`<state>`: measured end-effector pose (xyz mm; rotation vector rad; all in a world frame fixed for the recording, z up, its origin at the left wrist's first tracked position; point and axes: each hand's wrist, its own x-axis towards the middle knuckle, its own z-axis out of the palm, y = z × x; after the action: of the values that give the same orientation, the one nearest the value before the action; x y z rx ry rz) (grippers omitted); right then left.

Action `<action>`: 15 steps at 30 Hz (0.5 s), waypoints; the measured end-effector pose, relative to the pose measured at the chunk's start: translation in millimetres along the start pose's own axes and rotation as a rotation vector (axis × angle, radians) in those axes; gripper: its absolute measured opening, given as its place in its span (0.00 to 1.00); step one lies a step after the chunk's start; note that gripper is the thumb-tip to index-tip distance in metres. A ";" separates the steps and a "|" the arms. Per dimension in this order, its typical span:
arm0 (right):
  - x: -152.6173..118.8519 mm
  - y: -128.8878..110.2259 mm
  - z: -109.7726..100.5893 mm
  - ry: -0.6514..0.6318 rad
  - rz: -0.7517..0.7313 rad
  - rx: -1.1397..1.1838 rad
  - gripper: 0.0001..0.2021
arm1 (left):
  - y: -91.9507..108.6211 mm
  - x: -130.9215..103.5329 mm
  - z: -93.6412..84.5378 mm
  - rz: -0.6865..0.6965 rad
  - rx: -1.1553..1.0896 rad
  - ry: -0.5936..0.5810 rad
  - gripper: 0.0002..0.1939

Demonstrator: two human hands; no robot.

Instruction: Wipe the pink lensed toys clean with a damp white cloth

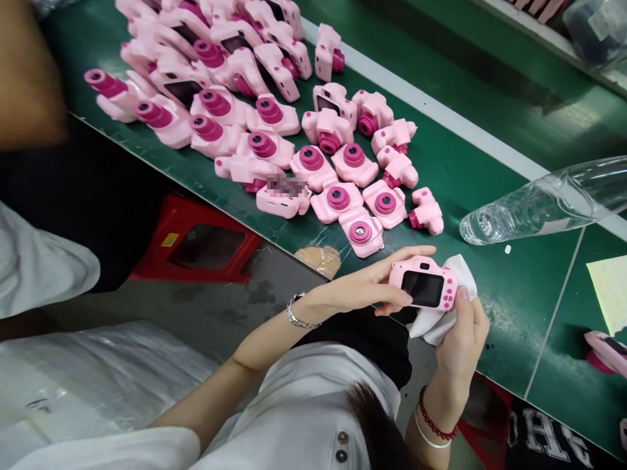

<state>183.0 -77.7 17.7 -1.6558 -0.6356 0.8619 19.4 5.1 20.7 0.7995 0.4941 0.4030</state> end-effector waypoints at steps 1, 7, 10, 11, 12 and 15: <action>0.8 1.0 -1.1 0.006 0.009 0.007 0.23 | -1.7 1.6 -0.5 -0.013 -0.047 -0.014 0.49; 5.9 6.9 -11.5 0.010 0.046 0.069 0.24 | -4.7 10.4 1.9 -0.046 -0.173 -0.050 0.55; 5.3 7.3 -14.7 -0.011 0.074 0.144 0.24 | -7.1 18.9 6.3 -0.050 -0.168 -0.064 0.58; 5.3 7.9 -15.7 -0.017 0.101 0.176 0.23 | -9.1 22.4 7.7 -0.051 -0.167 -0.077 0.59; 5.8 9.2 -17.4 -0.014 0.125 0.206 0.23 | -11.7 25.8 8.8 -0.051 -0.166 -0.093 0.60; 13.0 16.9 -33.2 0.056 0.097 0.210 0.22 | -20.6 31.9 10.1 -0.027 -0.115 -0.119 0.57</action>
<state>217.1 -90.9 2.6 -1.5240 -0.4135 0.9168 54.2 2.7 2.7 0.7010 0.3668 0.3533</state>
